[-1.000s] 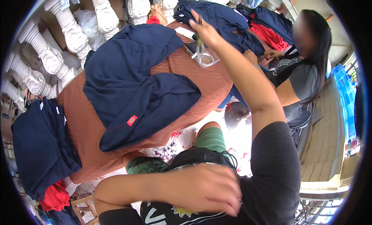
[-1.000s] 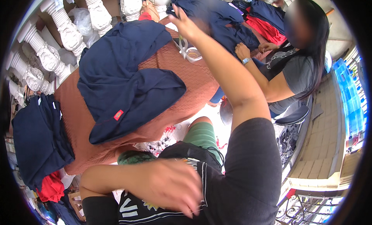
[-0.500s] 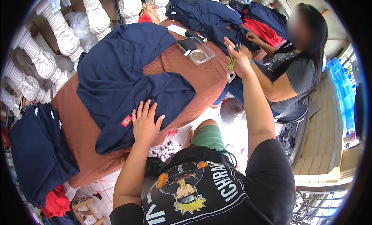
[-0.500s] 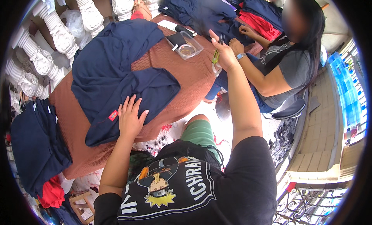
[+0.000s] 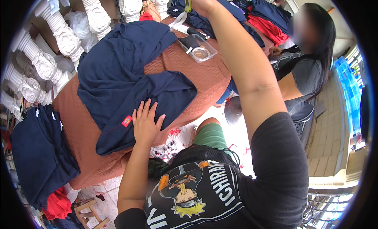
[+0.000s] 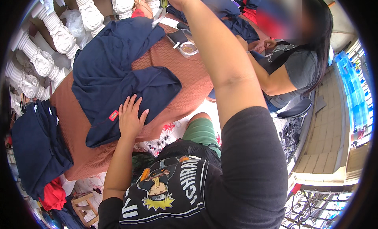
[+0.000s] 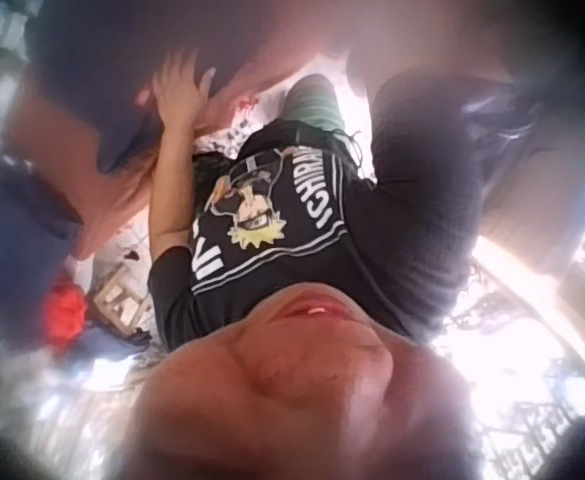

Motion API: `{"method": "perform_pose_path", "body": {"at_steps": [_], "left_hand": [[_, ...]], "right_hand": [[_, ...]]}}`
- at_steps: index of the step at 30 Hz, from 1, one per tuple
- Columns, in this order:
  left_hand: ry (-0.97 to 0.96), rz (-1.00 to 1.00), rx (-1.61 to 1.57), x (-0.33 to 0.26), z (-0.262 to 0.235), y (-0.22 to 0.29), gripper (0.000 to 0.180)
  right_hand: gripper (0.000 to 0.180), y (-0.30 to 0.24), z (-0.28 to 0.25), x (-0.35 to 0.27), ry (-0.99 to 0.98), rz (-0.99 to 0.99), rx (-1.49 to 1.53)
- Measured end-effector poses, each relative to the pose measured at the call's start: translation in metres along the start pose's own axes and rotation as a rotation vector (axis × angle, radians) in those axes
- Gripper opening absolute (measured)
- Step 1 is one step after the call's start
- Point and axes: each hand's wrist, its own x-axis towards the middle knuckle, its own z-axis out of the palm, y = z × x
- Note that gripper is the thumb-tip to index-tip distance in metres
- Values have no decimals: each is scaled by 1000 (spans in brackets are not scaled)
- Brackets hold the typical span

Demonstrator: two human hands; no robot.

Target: The person removes loose threads from navy blue shirts using shears. They handle the shirts, move them across the table, and snip threads from the seams and labels.

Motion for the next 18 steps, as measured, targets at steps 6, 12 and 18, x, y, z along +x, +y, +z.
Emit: {"method": "perform_pose_path", "body": {"at_steps": [6, 12, 18], "left_hand": [[-20, -30, 6, -3, -2, -5, 50], [-24, -9, -8, 2, -2, 3, 50], [-23, -12, -22, -1, 0, 0, 50]], "right_hand": [[59, -3, 11, -76, -108, 60, -576], [59, 75, -31, -148, -127, 129, -377], [58, 104, -20, -148, -293, 186, -418]]}}
